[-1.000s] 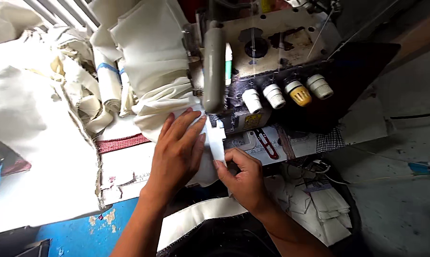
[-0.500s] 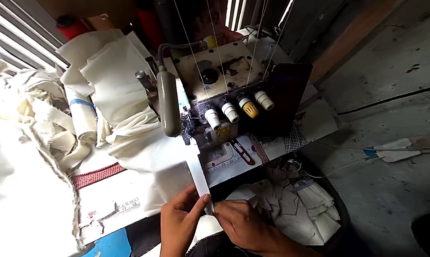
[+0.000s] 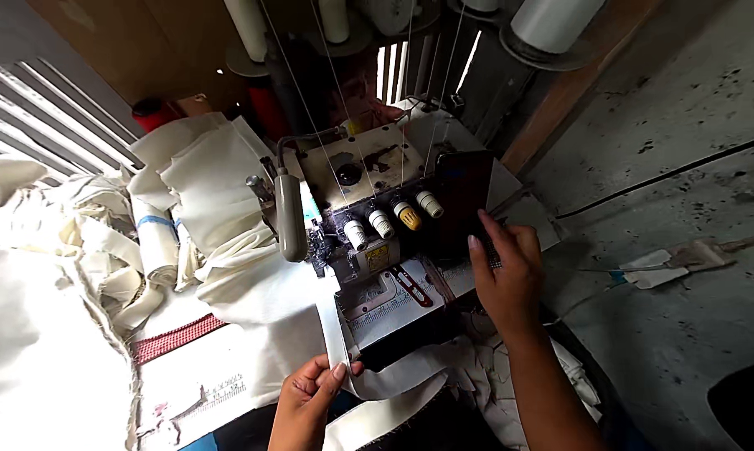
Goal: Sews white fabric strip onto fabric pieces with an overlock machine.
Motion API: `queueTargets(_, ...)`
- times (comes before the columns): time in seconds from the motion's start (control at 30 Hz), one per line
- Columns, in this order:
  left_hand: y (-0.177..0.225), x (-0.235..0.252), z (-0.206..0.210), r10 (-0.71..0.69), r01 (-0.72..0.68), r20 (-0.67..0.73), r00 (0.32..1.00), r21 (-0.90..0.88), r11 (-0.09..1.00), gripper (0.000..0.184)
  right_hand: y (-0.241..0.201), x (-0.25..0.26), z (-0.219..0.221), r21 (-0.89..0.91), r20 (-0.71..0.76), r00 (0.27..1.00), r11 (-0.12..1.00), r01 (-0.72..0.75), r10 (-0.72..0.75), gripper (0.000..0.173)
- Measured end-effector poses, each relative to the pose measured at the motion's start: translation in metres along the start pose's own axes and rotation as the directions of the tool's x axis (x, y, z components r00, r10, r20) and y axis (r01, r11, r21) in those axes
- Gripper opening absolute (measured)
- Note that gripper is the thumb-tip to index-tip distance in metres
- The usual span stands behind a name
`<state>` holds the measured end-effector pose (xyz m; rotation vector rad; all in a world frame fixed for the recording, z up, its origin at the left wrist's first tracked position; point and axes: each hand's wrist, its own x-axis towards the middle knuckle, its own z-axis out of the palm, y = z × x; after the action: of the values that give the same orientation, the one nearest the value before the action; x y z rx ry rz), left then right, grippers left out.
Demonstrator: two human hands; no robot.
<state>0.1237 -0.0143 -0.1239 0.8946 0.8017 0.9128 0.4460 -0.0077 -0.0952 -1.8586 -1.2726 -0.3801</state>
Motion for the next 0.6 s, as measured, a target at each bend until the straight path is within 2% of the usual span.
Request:
queueTargets(0.1, -0.002, -0.003, -0.001, -0.005, 0.005, -0.010, 1.000, 0.021, 1.000, 0.015, 0.002, 0.002, 0.006, -0.076, 0.045, 0.999, 0.997, 0.027, -0.023, 0.043)
queueTargets(0.27, -0.006, -0.005, -0.008, -0.018, 0.018, 0.018, 1.000, -0.002, 1.000, 0.015, 0.001, -0.011, 0.011, -0.079, 0.072, 0.995, 0.994, 0.071, -0.065, 0.037)
queueTargets(0.4, -0.007, -0.006, -0.012, -0.007, 0.006, 0.040, 0.999, 0.029, 1.000, 0.016, 0.003, -0.010, 0.013, 0.020, 0.024, 0.999, 0.999, 0.036, -0.037, 0.034)
queueTargets(0.6, 0.018, -0.016, -0.002, -0.072, 0.104, 0.151, 0.986, -0.217, 0.971, 0.015, -0.002, -0.002, 0.014, 0.219, -0.119, 0.992, 0.974, 0.054, -0.028, 0.025)
